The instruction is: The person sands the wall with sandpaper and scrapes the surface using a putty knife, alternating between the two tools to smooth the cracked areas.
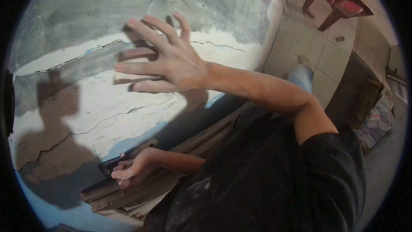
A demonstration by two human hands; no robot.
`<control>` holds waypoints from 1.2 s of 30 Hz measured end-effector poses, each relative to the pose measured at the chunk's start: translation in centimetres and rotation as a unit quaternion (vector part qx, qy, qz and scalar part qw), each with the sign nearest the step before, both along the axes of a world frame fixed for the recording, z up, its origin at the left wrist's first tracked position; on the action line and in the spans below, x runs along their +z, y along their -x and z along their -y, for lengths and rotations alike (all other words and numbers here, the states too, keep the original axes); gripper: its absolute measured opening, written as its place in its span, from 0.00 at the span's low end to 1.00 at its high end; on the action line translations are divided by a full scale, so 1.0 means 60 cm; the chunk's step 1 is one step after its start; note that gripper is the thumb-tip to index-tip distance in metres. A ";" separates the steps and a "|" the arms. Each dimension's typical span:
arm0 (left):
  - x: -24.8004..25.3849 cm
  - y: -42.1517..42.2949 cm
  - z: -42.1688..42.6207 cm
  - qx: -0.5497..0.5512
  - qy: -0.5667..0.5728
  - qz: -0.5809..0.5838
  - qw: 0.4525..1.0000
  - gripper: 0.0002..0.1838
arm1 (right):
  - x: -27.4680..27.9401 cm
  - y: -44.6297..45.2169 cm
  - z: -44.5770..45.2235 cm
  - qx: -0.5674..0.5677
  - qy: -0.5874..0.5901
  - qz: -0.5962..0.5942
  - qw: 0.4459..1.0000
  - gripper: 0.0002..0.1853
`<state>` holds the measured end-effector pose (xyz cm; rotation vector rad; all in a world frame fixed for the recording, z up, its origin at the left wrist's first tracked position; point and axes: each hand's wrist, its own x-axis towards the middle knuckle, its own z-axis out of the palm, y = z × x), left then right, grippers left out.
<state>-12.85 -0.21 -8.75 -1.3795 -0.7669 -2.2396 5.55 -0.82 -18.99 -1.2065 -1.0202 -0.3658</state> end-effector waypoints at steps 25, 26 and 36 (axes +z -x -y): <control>-0.002 -0.002 0.001 0.003 -0.002 0.004 1.000 0.18 | -0.062 0.005 0.056 0.059 0.106 0.029 0.992 0.22; -0.002 -0.002 0.001 0.006 -0.004 0.000 1.000 0.18 | -0.064 0.005 0.066 0.084 0.104 0.018 0.991 0.22; -0.008 0.011 0.002 0.023 0.023 -0.028 0.999 0.19 | -0.045 -0.003 0.109 0.223 0.083 -0.215 0.947 0.11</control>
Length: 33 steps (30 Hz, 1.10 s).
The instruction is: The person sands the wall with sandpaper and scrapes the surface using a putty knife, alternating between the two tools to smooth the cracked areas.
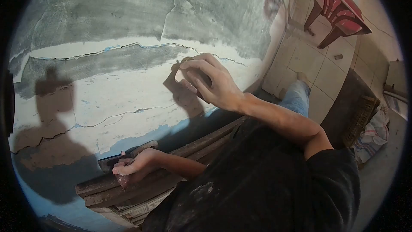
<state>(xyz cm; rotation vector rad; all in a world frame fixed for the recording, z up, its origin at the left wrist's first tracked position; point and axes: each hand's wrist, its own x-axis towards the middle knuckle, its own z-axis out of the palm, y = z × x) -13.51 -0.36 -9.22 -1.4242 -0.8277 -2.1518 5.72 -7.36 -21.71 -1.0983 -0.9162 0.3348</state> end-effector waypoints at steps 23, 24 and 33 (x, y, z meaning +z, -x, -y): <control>0.004 -0.001 -0.006 -0.022 -0.039 0.017 0.999 0.18 | 0.077 -0.015 -0.100 -0.305 -0.147 0.182 0.923 0.20; 0.004 0.002 -0.004 -0.019 -0.034 0.008 0.999 0.19 | 0.075 -0.016 -0.096 -0.292 -0.153 0.216 0.919 0.20; 0.008 -0.002 0.000 -0.007 -0.018 0.010 1.000 0.22 | 0.074 0.013 -0.083 -0.254 -0.174 0.214 0.927 0.20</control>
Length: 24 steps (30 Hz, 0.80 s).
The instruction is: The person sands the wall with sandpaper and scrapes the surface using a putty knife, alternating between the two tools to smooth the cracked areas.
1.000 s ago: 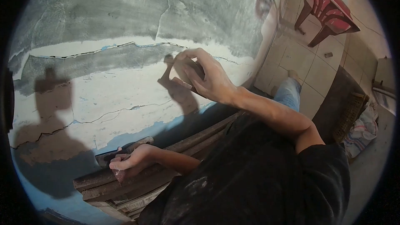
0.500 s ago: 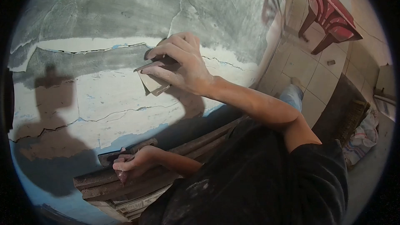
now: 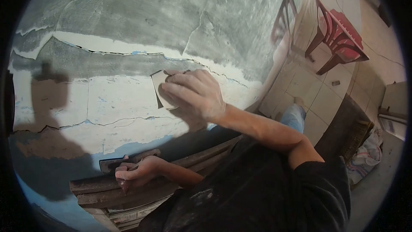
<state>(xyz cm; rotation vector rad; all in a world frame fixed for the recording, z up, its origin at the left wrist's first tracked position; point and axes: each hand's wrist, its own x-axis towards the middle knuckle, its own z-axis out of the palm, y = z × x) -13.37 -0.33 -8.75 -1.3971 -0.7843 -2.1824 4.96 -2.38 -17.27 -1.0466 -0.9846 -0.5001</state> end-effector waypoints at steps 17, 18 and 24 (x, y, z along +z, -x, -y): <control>0.002 0.009 0.000 0.009 0.000 -0.012 1.000 0.21 | -0.020 -0.003 -0.053 -0.094 0.079 0.157 0.980 0.39; 0.002 0.010 0.000 0.009 0.000 -0.013 1.000 0.21 | -0.004 -0.008 -0.059 -0.119 0.059 0.179 0.975 0.40; 0.001 0.014 -0.001 0.004 -0.004 -0.010 1.000 0.21 | -0.019 -0.002 -0.031 -0.039 0.085 0.191 0.977 0.38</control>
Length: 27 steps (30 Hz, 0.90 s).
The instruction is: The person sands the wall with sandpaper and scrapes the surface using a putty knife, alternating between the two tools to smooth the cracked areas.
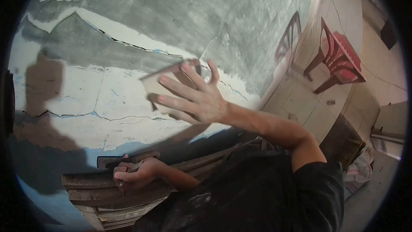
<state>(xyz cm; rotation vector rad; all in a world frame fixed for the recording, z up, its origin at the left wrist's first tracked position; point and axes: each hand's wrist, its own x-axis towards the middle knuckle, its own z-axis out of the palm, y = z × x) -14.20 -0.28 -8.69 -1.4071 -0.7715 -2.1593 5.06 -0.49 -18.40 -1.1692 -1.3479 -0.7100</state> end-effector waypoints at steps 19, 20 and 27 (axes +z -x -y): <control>-0.009 0.004 0.007 -0.010 0.038 0.012 0.999 0.18 | 0.035 -0.001 -0.014 0.049 -0.006 0.042 0.998 0.48; -0.010 0.006 0.003 -0.014 0.026 0.012 1.000 0.18 | 0.016 0.001 -0.011 0.046 0.004 0.045 0.998 0.48; -0.027 0.031 0.007 0.007 0.045 -0.005 0.999 0.17 | 0.056 -0.004 -0.027 0.073 -0.041 0.005 0.996 0.47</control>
